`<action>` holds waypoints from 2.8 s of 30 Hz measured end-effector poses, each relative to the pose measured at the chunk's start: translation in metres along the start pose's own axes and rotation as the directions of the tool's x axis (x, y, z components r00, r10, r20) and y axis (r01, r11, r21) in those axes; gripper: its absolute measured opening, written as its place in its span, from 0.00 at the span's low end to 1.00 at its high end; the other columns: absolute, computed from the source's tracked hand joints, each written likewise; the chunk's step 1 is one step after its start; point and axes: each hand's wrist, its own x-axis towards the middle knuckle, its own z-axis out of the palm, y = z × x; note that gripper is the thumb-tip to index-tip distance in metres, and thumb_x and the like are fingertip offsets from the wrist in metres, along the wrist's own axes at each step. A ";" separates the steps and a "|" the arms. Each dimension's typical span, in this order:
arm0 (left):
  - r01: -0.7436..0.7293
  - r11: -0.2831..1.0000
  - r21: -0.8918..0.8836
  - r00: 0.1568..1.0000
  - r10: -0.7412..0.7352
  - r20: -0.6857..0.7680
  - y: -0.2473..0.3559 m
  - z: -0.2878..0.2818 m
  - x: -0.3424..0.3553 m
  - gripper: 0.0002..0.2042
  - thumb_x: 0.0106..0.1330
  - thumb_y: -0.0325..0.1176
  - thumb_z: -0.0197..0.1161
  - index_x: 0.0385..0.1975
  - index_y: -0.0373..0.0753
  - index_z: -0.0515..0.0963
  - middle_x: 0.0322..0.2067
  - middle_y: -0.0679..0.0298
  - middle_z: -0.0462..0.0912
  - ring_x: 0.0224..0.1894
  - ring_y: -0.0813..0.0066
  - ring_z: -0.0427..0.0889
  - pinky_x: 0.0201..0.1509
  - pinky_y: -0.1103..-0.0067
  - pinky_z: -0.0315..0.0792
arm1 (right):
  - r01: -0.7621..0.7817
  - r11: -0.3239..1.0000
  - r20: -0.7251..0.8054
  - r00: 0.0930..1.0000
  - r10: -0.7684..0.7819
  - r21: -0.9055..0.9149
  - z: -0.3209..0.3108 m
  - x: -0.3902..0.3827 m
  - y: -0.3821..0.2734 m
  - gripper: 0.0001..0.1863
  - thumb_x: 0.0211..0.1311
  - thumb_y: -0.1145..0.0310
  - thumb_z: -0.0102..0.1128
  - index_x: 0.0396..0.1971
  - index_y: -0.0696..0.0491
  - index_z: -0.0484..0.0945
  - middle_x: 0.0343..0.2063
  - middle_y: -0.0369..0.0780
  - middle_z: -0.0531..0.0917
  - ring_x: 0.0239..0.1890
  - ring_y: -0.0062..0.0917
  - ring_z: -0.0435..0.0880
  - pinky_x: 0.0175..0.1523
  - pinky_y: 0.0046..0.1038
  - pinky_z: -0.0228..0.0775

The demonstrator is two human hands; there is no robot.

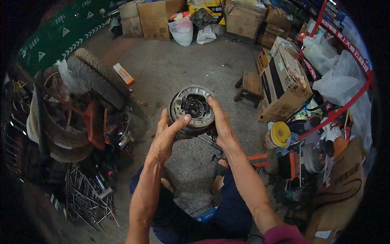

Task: The person disassembles a circular mechanical component, likely a clutch assembly, using a wrench and hammer. They remove a cover plate, extract internal friction plates and springs, and then reassemble the unit by inserting the components back into the housing and securing the cover.

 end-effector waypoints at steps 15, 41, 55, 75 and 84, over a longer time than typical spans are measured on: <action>0.046 0.992 -0.120 0.988 -0.063 -0.140 0.002 -0.011 0.000 0.22 0.64 0.49 0.60 0.47 0.37 0.74 0.33 0.64 0.79 0.32 0.74 0.78 0.23 0.76 0.69 | -0.011 0.977 0.148 0.988 0.043 -0.214 -0.004 -0.014 -0.002 0.26 0.56 0.43 0.63 0.32 0.55 0.80 0.19 0.32 0.76 0.15 0.15 0.68 0.16 0.20 0.54; 0.008 0.973 -0.232 0.940 -0.087 -0.330 -0.018 -0.029 0.015 0.18 0.70 0.51 0.49 0.38 0.43 0.79 0.29 0.65 0.81 0.26 0.74 0.78 0.21 0.75 0.64 | -0.003 0.988 0.323 0.945 0.054 -0.157 -0.006 -0.030 -0.024 0.30 0.75 0.42 0.36 0.37 0.55 0.75 0.17 0.36 0.74 0.08 0.18 0.63 0.14 0.19 0.56; 0.078 0.931 -0.356 0.862 -0.242 -0.445 -0.013 0.009 0.010 0.17 0.71 0.51 0.48 0.32 0.45 0.77 0.26 0.68 0.78 0.21 0.79 0.73 0.17 0.79 0.55 | 0.234 0.935 -0.181 0.941 -0.287 -0.266 0.031 -0.037 0.017 0.36 0.75 0.41 0.34 0.14 0.54 0.64 0.13 0.29 0.65 0.18 0.15 0.58 0.24 0.25 0.51; -0.007 0.977 -0.211 0.859 -0.102 -0.501 0.004 -0.016 0.008 0.24 0.73 0.57 0.48 0.24 0.44 0.77 0.15 0.73 0.71 0.13 0.84 0.63 0.12 0.80 0.49 | -0.315 0.947 0.482 0.841 0.247 0.064 -0.007 -0.021 -0.009 0.09 0.57 0.66 0.46 0.23 0.54 0.71 0.11 0.34 0.64 0.10 0.15 0.57 0.11 0.21 0.46; -0.076 0.946 -0.316 0.826 -0.118 -0.552 -0.016 0.010 0.008 0.26 0.75 0.56 0.46 0.27 0.40 0.77 0.16 0.70 0.72 0.11 0.82 0.63 0.11 0.79 0.52 | -0.049 0.962 -0.055 0.996 0.066 0.267 0.027 -0.024 0.037 0.20 0.66 0.52 0.42 0.19 0.48 0.68 0.12 0.31 0.64 0.10 0.17 0.57 0.13 0.22 0.47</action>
